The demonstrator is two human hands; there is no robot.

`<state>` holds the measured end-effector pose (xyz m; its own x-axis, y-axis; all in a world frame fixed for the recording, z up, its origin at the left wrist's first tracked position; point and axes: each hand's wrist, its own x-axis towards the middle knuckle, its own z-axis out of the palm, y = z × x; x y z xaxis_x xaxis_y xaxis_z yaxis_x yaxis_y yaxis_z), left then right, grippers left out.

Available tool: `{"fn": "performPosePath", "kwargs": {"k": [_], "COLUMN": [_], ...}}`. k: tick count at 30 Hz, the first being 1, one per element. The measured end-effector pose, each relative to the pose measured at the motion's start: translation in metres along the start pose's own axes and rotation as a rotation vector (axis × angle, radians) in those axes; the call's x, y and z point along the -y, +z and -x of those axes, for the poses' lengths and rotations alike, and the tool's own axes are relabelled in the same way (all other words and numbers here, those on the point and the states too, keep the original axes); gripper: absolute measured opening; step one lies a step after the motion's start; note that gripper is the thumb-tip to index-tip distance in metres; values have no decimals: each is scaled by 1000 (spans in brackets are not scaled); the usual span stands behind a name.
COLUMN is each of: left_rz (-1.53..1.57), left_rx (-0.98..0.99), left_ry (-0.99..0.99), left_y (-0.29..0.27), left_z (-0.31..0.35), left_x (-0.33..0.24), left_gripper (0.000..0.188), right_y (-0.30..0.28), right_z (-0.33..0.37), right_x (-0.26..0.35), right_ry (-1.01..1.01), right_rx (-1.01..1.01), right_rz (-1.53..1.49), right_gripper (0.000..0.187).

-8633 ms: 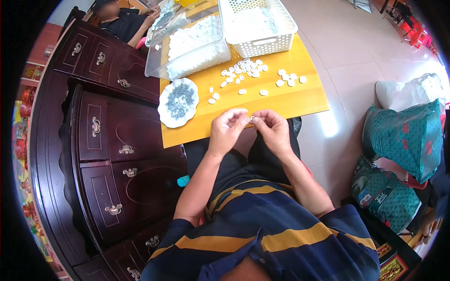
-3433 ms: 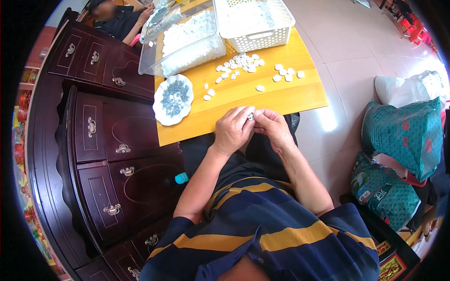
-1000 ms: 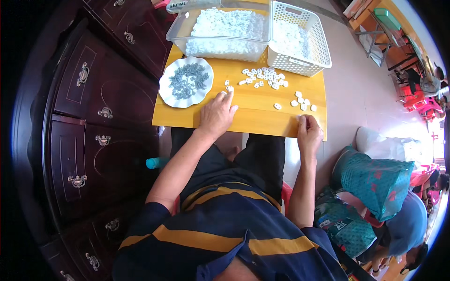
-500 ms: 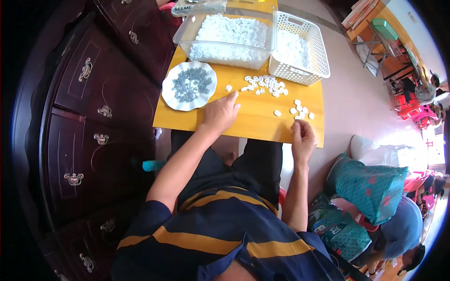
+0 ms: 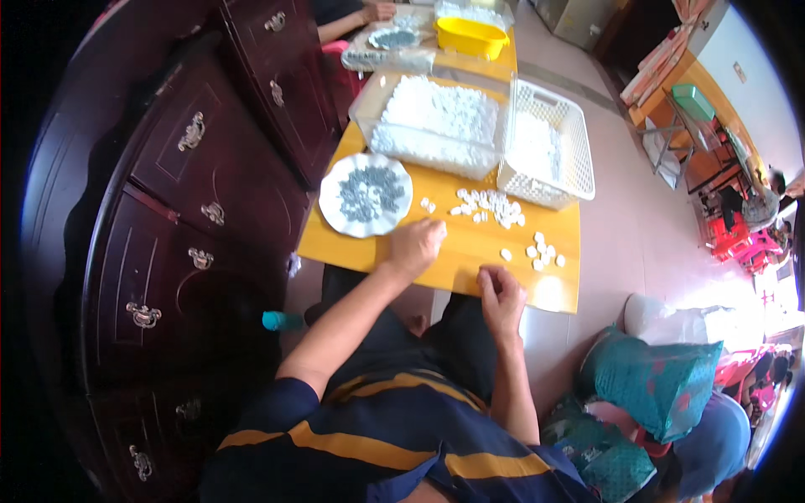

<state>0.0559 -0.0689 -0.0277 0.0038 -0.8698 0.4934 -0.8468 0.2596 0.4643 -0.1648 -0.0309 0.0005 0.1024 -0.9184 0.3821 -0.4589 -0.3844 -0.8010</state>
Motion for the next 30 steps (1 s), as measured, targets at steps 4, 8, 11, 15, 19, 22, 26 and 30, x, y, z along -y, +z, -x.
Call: {"fn": "performPosePath", "kwargs": {"k": [4, 8, 11, 15, 19, 22, 26, 30], "left_rz": [58, 233, 497, 695, 730, 785, 764, 842], "left_rx": [8, -91, -136, -154, -153, -109, -126, -108], "left_ry": [3, -20, -131, -129, -146, -208, -177, -235], "left_y": [2, -15, -30, -22, -16, -12, -2, -2], "left_z": [6, 1, 5, 13, 21, 26, 32, 33], "left_x": [-4, -26, -47, -64, -71, -75, -75, -78], "left_gripper": [13, 11, 5, 5, 4, 4, 5, 6], "right_y": [3, 17, 28, 35, 36, 35, 33, 31], "right_z": [9, 14, 12, 9, 11, 14, 14, 16], "right_x": [16, 5, 9, 11, 3, 0, 11, 9], "right_ry": [133, 130, 199, 333, 404, 391, 420, 417], "right_rx": [111, 136, 140, 157, 161, 138, 62, 49], "right_rz": [-26, -119, -244, -537, -836, -857, -879, -867], "right_gripper": [11, 12, 15, 20, 21, 20, 18, 16]}}
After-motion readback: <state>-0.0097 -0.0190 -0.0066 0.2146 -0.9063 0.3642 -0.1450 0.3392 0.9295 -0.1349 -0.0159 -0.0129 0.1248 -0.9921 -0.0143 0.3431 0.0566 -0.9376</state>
